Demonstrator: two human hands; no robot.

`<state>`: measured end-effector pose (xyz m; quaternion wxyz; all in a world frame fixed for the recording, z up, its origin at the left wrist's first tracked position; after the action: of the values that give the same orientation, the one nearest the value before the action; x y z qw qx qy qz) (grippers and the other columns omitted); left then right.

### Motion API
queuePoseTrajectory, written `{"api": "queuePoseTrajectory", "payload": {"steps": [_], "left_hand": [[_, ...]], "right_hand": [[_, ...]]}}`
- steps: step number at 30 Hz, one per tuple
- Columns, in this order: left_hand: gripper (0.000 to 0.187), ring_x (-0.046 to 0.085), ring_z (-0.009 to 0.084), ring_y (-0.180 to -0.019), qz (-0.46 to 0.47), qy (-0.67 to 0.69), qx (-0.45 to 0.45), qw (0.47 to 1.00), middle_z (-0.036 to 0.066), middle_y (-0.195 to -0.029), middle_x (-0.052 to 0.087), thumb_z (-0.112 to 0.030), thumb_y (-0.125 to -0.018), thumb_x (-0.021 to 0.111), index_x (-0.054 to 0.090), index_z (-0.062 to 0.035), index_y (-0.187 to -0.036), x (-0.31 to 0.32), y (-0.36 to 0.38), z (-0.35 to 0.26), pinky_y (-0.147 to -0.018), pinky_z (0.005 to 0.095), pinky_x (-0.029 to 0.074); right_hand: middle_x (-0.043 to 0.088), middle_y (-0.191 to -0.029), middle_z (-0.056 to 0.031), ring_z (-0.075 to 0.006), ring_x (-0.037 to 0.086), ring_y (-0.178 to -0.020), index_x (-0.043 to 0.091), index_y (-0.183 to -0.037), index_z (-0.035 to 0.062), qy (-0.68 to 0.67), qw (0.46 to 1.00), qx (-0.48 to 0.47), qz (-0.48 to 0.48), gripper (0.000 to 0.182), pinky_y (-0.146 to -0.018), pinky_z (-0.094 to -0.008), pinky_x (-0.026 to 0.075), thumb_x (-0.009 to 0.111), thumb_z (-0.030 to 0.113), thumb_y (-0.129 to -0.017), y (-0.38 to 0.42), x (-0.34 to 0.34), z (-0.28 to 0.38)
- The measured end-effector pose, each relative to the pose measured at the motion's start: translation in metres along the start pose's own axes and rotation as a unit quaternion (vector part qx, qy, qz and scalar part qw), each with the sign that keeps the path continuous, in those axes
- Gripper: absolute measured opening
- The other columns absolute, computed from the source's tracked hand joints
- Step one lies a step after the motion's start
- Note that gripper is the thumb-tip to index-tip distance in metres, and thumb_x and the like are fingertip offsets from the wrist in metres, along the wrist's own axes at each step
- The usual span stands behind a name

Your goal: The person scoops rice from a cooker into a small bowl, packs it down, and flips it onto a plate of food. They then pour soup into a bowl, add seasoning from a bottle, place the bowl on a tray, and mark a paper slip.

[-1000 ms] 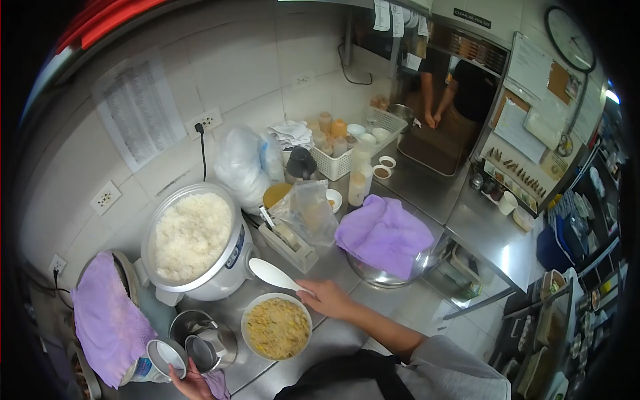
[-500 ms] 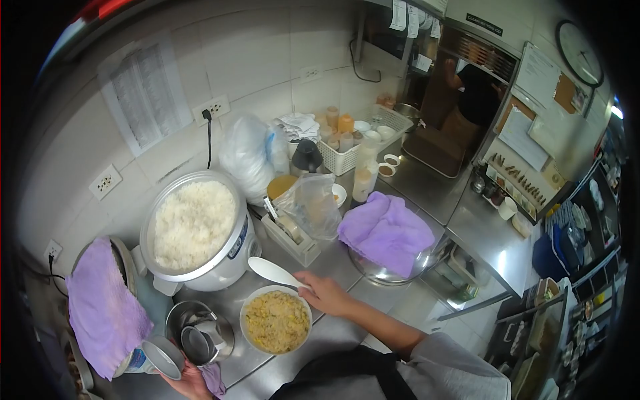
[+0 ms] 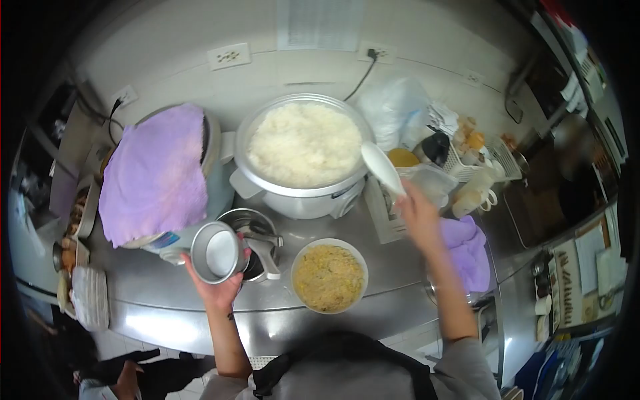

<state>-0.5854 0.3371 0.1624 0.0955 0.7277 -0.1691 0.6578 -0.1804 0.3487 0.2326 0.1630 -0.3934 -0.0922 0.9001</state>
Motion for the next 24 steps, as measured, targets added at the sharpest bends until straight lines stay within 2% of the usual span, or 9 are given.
{"api": "queuePoseTrajectory", "payload": {"steps": [3,4,7,10,13,16,19,20,24], "left_hand": [[0.095,0.037,0.056,-0.124,-0.016,-0.02,0.008,1.0,0.03,-0.141,0.034,-0.076,-0.082,0.042,0.025,-0.0088,-0.147,0.003,0.001,0.003,-0.077,0.0604,0.055],[0.095,0.037,0.0567,-0.124,0.001,-0.001,0.001,1.0,0.03,-0.142,0.032,-0.076,-0.082,0.042,0.024,-0.0091,-0.147,0.003,0.0,0.004,-0.081,0.0647,0.052],[0.091,0.042,0.0553,-0.12,-0.063,-0.071,0.023,0.995,0.028,-0.142,0.033,-0.073,-0.083,0.044,0.027,-0.0097,-0.146,-0.002,0.0,0.001,-0.081,0.0649,0.052],[0.09,0.041,0.0567,-0.12,-0.113,-0.079,0.059,0.989,0.028,-0.143,0.032,-0.072,-0.083,0.044,0.027,-0.0098,-0.146,-0.007,0.0,-0.001,-0.085,0.0694,0.047],[0.088,0.042,0.0558,-0.121,-0.125,-0.074,0.078,0.986,0.027,-0.143,0.034,-0.071,-0.084,0.044,0.028,-0.0103,-0.146,-0.015,0.002,-0.007,-0.088,0.0704,0.044],[0.086,0.044,0.0527,-0.122,-0.171,-0.1,0.121,0.973,0.024,-0.143,0.037,-0.071,-0.084,0.043,0.03,-0.0112,-0.145,-0.022,0.011,-0.017,-0.089,0.0694,0.044],[0.084,0.045,0.0488,-0.123,-0.187,-0.135,0.139,0.963,0.022,-0.142,0.04,-0.071,-0.085,0.043,0.032,-0.0124,-0.144,-0.036,0.022,-0.028,-0.087,0.069,0.045],[0.083,0.046,0.0475,-0.122,-0.195,-0.137,0.143,0.961,0.02,-0.142,0.04,-0.071,-0.085,0.042,0.033,-0.0131,-0.144,-0.038,0.025,-0.029,-0.086,0.0683,0.046],[0.077,0.045,0.0332,-0.127,-0.177,-0.174,0.138,0.959,0.013,-0.14,0.044,-0.066,-0.087,0.044,0.038,-0.0105,-0.141,-0.039,0.026,-0.03,-0.1,0.0554,0.043]], "right_hand": [[0.067,-0.087,-0.0171,-0.0354,0.064,-0.076,0.06,-0.123,0.0187,0.111,0.984,-0.14,0.025,0.034,-0.068,-0.0427,0.051,0.057,0.015,-0.089,-0.053,0.002,0.033],[0.067,-0.088,-0.0173,-0.0359,0.064,-0.077,0.062,-0.122,0.0194,0.143,0.97,-0.194,0.03,0.034,-0.068,-0.0433,0.051,0.058,0.014,-0.089,-0.068,0.006,0.041],[0.067,-0.085,-0.0159,-0.0333,0.065,-0.079,0.065,-0.118,0.0197,0.213,0.942,-0.256,0.054,0.032,-0.07,-0.0433,0.052,0.058,0.015,-0.087,-0.118,0.036,0.053],[0.067,-0.084,-0.0146,-0.0308,0.066,-0.08,0.065,-0.117,0.0196,0.294,0.911,-0.283,0.062,0.031,-0.07,-0.0417,0.053,0.056,0.016,-0.087,-0.166,0.066,0.066],[0.067,-0.085,-0.0132,-0.0297,0.066,-0.082,0.066,-0.116,0.0194,0.331,0.903,-0.262,0.081,0.029,-0.069,-0.0416,0.053,0.054,0.018,-0.089,-0.205,0.099,0.077],[0.067,-0.087,-0.0124,-0.0292,0.067,-0.084,0.067,-0.112,0.0178,0.407,0.855,-0.262,0.188,0.026,-0.07,-0.0416,0.054,0.053,0.019,-0.09,-0.206,0.134,0.084],[0.068,-0.087,-0.0116,-0.0293,0.067,-0.085,0.067,-0.107,0.0153,0.426,0.826,-0.295,0.222,0.022,-0.071,-0.0415,0.054,0.054,0.021,-0.09,-0.19,0.139,0.092],[0.068,-0.086,-0.0113,-0.0291,0.067,-0.085,0.067,-0.104,0.0141,0.428,0.82,-0.297,0.238,0.021,-0.071,-0.0414,0.055,0.054,0.021,-0.09,-0.186,0.136,0.095],[0.068,-0.084,-0.0107,-0.0286,0.067,-0.084,0.067,-0.098,0.0103,0.438,0.799,-0.314,0.266,0.018,-0.07,-0.0412,0.055,0.055,0.021,-0.09,-0.17,0.117,0.1]]}}
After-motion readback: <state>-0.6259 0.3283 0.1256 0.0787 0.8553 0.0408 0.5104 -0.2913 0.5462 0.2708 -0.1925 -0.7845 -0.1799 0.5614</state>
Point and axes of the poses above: each hand's wrist, its own y-axis away from the middle knuckle, its own x-axis out of the palm, z = x × y, the point moved 4 cm from there along -y, towards the middle knuckle
